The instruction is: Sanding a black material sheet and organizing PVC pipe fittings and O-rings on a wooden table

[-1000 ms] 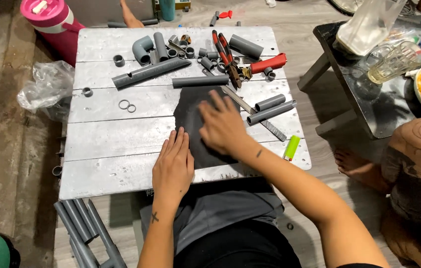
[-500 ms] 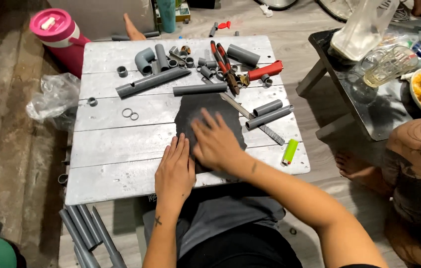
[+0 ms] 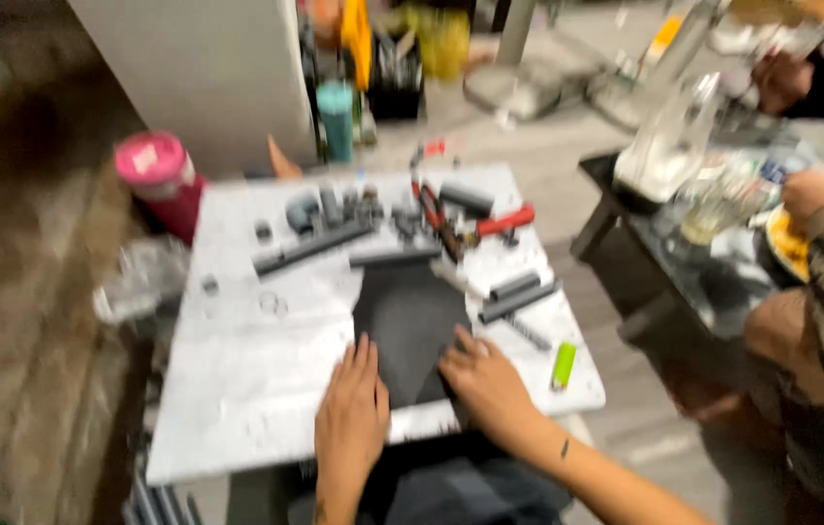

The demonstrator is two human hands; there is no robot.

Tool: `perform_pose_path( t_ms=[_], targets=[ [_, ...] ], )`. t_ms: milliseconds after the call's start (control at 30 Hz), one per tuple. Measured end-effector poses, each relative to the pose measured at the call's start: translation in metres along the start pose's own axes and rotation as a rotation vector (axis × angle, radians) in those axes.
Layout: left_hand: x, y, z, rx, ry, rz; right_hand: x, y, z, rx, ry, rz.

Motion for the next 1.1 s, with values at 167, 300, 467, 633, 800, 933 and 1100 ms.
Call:
perform_pose_path(
  t_ms=[167, 300, 467, 633, 800, 933, 1100],
  targets=[
    [0.001, 0.0, 0.004, 0.08, 0.087, 0.007, -0.006, -0.02, 0.01, -0.076, -0.035, 0.068],
    [0.002, 0.0, 0.004, -0.039, 0.033, -0.068, 0.002, 0.006, 0.01, 0.004, -0.159, 0.405],
    [-0.013, 0.003, -0.001, -0.157, -0.136, -0.348, 0.01, 0.027, 0.001, -0.274, -0.214, 0.798],
    [-0.006, -0.016, -0.004, -0.084, -0.097, -0.513, 0.019, 0.054, -0.004, -0.428, -0.261, 0.982],
    [-0.01, -0.009, -0.003, -0.138, -0.177, -0.478, 0.016, 0.053, -0.008, -0.532, -0.184, 0.961],
    [-0.029, 0.007, -0.003, -0.168, -0.221, -0.434, 0.018, 0.057, -0.01, -0.578, -0.157, 0.987],
    [-0.036, 0.011, -0.003, -0.138, -0.207, -0.487, 0.02, 0.062, -0.013, -0.572, -0.202, 0.984]
  ],
)
Point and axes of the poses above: each hand's wrist, its own z-axis towards the middle knuckle, its own y-axis out of the back of the hand, x = y × z, the point moved 2 cm from there along z, towards the middle knuckle, and after that the axes turned 1 degree about -z, right-handed, at the moved point
